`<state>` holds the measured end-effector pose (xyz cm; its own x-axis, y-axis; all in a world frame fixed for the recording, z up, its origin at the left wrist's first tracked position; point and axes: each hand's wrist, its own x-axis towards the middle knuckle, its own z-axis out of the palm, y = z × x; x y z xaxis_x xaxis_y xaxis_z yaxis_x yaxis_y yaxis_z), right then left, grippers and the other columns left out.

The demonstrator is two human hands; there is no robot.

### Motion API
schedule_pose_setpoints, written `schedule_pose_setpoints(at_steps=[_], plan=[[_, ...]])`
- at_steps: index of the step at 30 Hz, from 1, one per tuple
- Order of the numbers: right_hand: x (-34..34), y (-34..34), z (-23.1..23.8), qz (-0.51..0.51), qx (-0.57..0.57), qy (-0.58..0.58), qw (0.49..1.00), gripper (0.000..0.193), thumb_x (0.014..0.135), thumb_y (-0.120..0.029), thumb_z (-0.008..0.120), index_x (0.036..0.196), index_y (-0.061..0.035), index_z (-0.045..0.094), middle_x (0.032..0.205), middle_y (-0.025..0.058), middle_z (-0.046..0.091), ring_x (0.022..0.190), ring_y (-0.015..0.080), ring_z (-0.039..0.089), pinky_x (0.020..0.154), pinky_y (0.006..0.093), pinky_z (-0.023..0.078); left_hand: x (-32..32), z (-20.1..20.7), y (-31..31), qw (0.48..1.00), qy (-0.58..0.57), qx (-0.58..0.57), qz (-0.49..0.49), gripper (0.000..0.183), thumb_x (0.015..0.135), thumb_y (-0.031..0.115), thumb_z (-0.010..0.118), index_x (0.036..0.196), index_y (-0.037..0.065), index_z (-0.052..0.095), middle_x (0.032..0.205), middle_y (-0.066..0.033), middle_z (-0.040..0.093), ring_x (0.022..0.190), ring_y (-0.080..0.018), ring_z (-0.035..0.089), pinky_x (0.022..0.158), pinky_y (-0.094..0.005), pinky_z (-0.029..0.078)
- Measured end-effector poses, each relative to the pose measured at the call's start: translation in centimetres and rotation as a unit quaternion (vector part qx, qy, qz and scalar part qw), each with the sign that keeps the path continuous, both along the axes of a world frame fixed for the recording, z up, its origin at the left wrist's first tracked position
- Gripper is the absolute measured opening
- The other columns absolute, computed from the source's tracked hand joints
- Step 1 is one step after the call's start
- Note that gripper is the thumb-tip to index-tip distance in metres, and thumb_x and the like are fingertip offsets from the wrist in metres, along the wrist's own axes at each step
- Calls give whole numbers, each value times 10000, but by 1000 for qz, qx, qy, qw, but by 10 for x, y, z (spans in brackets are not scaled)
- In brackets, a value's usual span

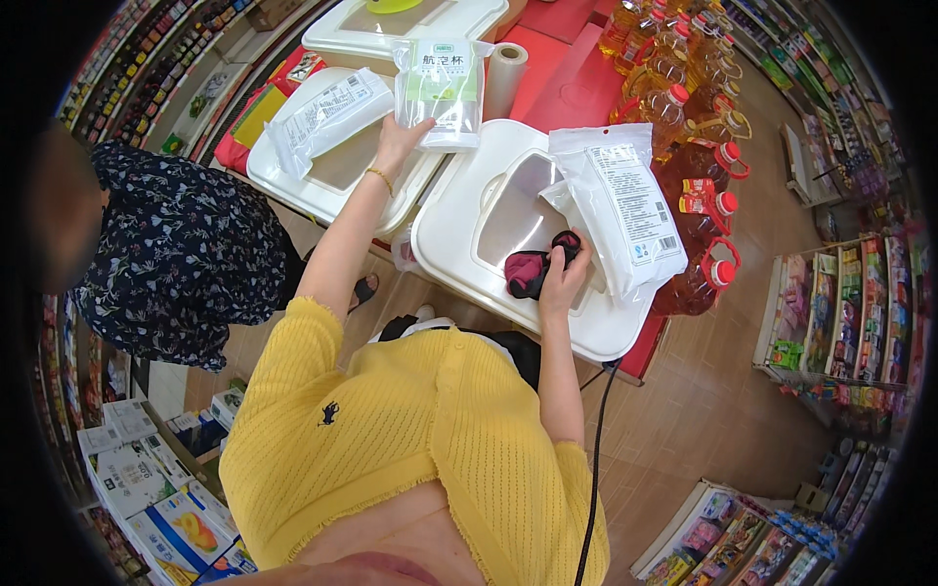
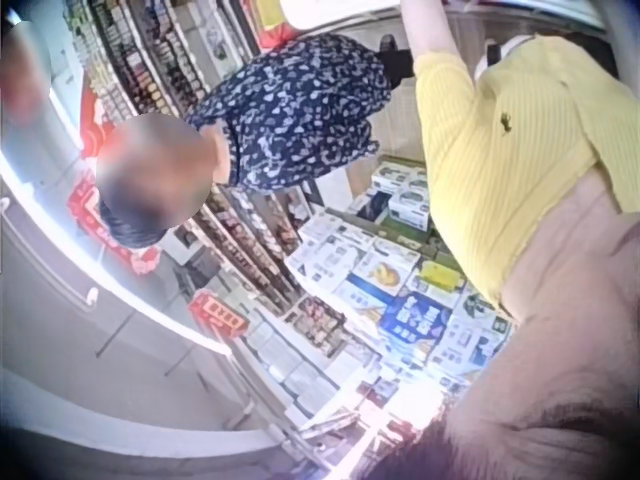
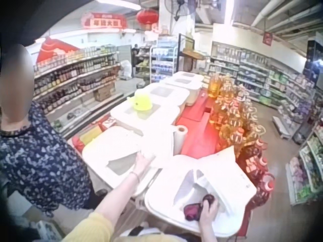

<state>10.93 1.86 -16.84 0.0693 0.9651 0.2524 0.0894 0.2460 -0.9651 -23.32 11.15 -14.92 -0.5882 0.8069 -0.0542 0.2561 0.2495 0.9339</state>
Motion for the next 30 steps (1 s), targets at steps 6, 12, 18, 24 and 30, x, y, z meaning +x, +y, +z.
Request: schedule_pose_setpoints(at_steps=[6,12,18,24,30], plan=[[0,-12,15,22,117,-210,970,570,799,-119,532,1344,7,421,1270,206,453,1154,326,456,1013,400,355,9,53,-36,937,-337,-13,-90,682,780,324,755,1301,1,455,1217,-142,577,1109,-245,571,906,-424,491],[-5,-37,21,21,125,-369,921,638,743,-76,546,1366,-17,420,1317,224,414,1198,392,420,1029,461,338,18,53,-60,786,-604,79,-108,552,864,296,678,1330,105,452,1290,-119,532,1179,-274,516,978,-470,439],[-47,-20,57,-9,156,-135,978,372,767,29,542,1136,-13,533,1125,160,563,1041,305,556,934,385,432,59,83,-87,685,-720,82,-82,514,890,294,643,1335,129,446,1320,-121,511,1217,-297,481,1030,-490,391],[-119,-10,112,-25,354,-236,905,366,733,28,665,1088,-60,654,1110,100,579,1008,284,525,881,388,407,86,85,-103,678,-720,60,-137,460,925,331,590,1314,120,466,1252,-92,569,1154,-258,536,980,-468,437],[-130,-19,81,52,347,-240,905,282,706,8,696,979,-62,694,969,74,581,918,272,518,809,375,414,100,90,-105,667,-733,89,-94,378,896,255,650,1211,73,544,1179,-113,604,1057,-248,590,932,-380,486]])
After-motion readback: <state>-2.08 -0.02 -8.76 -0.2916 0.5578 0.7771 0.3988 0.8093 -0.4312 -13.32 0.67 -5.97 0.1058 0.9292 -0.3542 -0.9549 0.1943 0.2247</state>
